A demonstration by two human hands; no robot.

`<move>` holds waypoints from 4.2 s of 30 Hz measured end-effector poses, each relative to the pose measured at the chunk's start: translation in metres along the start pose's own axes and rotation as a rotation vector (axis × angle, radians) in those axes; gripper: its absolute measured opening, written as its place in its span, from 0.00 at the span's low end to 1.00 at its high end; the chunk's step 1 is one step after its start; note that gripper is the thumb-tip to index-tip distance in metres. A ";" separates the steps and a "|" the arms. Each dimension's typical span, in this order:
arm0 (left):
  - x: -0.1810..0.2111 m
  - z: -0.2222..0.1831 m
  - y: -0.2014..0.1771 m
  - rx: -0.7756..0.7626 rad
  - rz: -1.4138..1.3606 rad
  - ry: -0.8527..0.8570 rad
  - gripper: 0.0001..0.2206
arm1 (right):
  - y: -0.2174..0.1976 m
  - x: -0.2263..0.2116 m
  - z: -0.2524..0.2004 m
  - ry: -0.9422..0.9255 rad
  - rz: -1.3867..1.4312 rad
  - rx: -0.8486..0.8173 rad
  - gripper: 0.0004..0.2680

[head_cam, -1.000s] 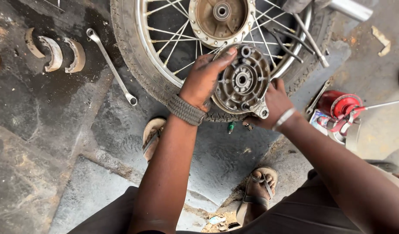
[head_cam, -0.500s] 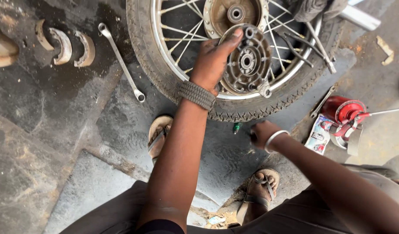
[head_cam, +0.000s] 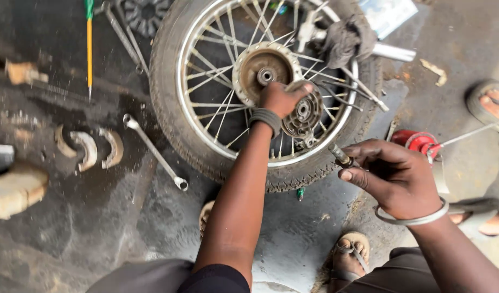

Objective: The person sits on the workshop floor beside a spoked motorcycle wheel and wipes the brake plate and hub with a rag, fitting the plate against the hub. They tap the plate with a hammer, then sand a small metal part by hand using a piece of sandpaper.

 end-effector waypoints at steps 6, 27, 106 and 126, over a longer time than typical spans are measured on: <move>0.060 0.014 0.026 -0.113 0.672 0.115 0.33 | -0.003 -0.035 -0.014 0.023 0.145 0.221 0.12; 0.183 -0.091 0.024 -0.358 -0.016 0.674 0.14 | -0.030 -0.140 0.007 -0.004 0.693 0.571 0.09; 0.202 -0.170 -0.076 -0.263 0.296 1.344 0.10 | -0.040 0.054 0.066 0.372 0.170 -0.134 0.12; 0.122 -0.111 -0.192 -0.035 -0.302 0.605 0.08 | -0.065 0.129 0.211 -0.165 -1.324 0.324 0.10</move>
Point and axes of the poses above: each hand's wrist, its own z-axis towards the middle knuckle, its own y-axis out of the palm, x = y × z, the point moved 8 cm from there along z, towards the middle knuckle, and after that the axes turned 6 degrees about -x, right-handed, at the moved point
